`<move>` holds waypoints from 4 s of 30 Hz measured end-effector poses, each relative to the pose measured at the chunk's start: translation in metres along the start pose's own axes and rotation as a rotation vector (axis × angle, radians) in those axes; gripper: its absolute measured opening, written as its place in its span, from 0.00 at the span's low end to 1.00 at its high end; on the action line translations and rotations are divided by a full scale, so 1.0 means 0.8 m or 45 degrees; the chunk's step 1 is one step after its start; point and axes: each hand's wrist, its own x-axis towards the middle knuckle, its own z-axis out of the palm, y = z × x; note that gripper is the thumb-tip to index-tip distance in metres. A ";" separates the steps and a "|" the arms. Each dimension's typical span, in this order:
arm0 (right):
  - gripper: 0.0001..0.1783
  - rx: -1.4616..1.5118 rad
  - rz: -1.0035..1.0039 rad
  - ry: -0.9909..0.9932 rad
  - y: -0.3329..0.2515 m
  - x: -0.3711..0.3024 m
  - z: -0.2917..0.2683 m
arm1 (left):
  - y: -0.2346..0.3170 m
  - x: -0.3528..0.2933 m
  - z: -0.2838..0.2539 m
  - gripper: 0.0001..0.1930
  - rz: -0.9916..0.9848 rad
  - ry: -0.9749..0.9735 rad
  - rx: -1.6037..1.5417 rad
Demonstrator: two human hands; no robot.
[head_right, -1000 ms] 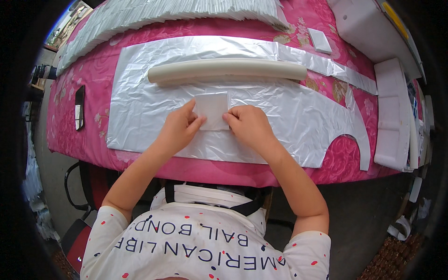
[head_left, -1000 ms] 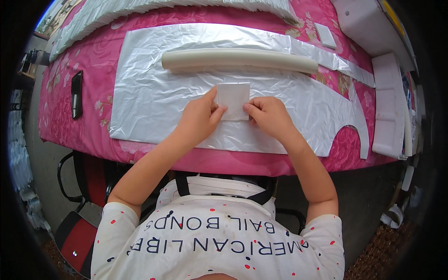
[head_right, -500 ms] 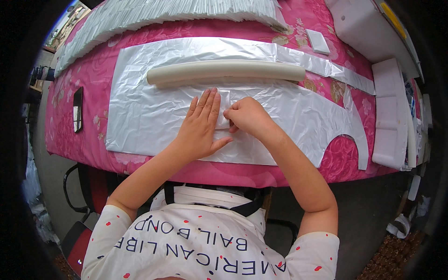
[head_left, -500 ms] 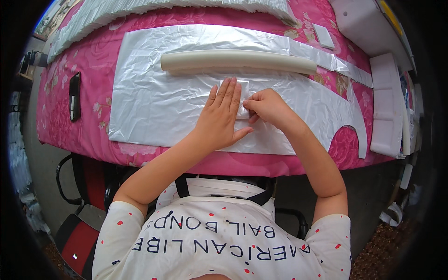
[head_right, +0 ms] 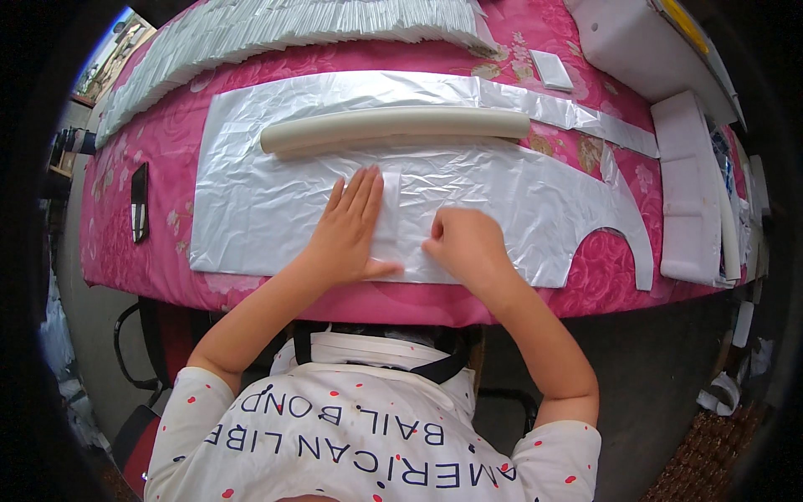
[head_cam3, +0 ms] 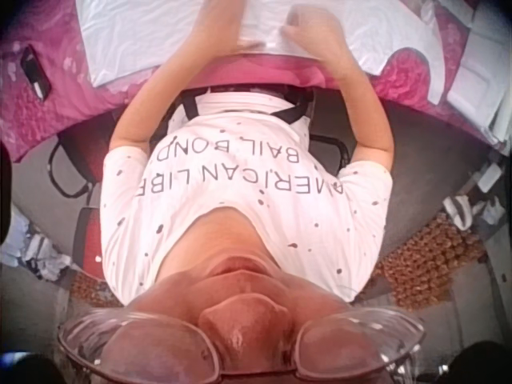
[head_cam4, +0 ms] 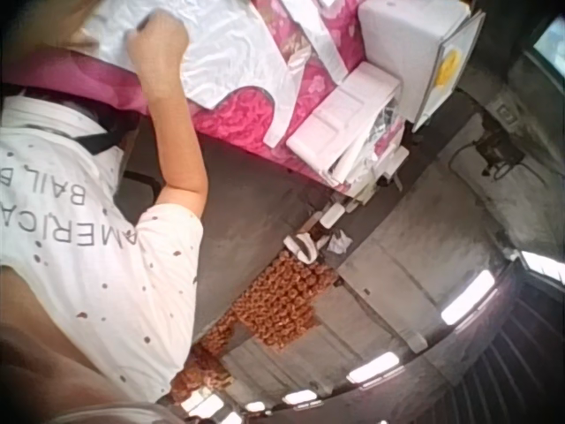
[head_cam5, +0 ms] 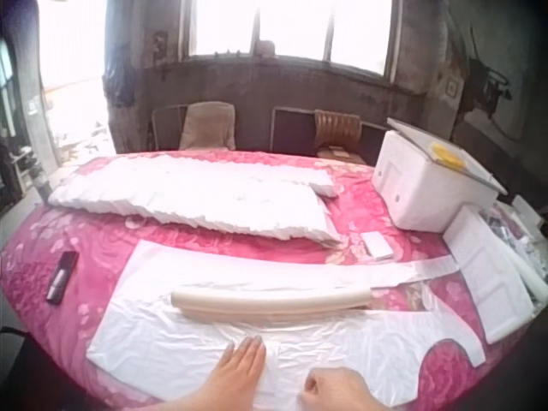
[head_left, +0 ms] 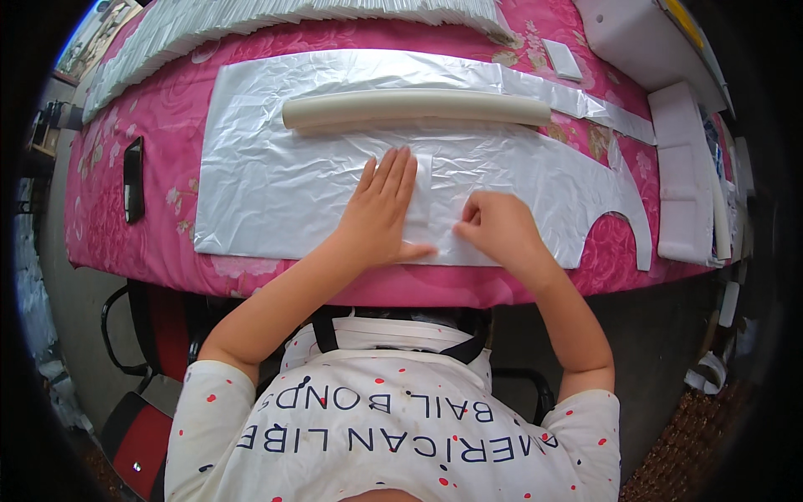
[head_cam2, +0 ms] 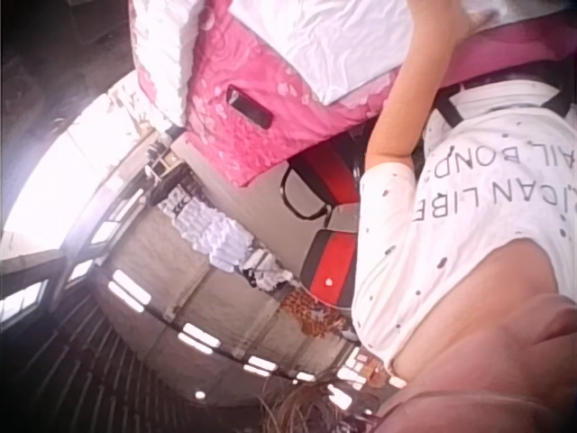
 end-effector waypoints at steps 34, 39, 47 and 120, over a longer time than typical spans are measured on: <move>0.11 -0.796 -0.250 1.364 0.213 0.212 -0.195 | 0.019 -0.069 -0.065 0.30 0.039 0.124 -0.754; 0.13 -0.504 -0.092 0.840 0.240 0.212 -0.175 | 0.010 -0.072 -0.060 0.30 0.013 0.161 -0.725; 0.22 -0.203 -0.723 0.578 0.096 0.113 -0.096 | 0.004 -0.040 -0.058 0.31 0.157 0.032 -0.594; 0.28 0.224 0.379 0.003 -0.004 -0.137 0.032 | -0.129 -0.042 -0.118 0.19 -0.278 0.387 0.336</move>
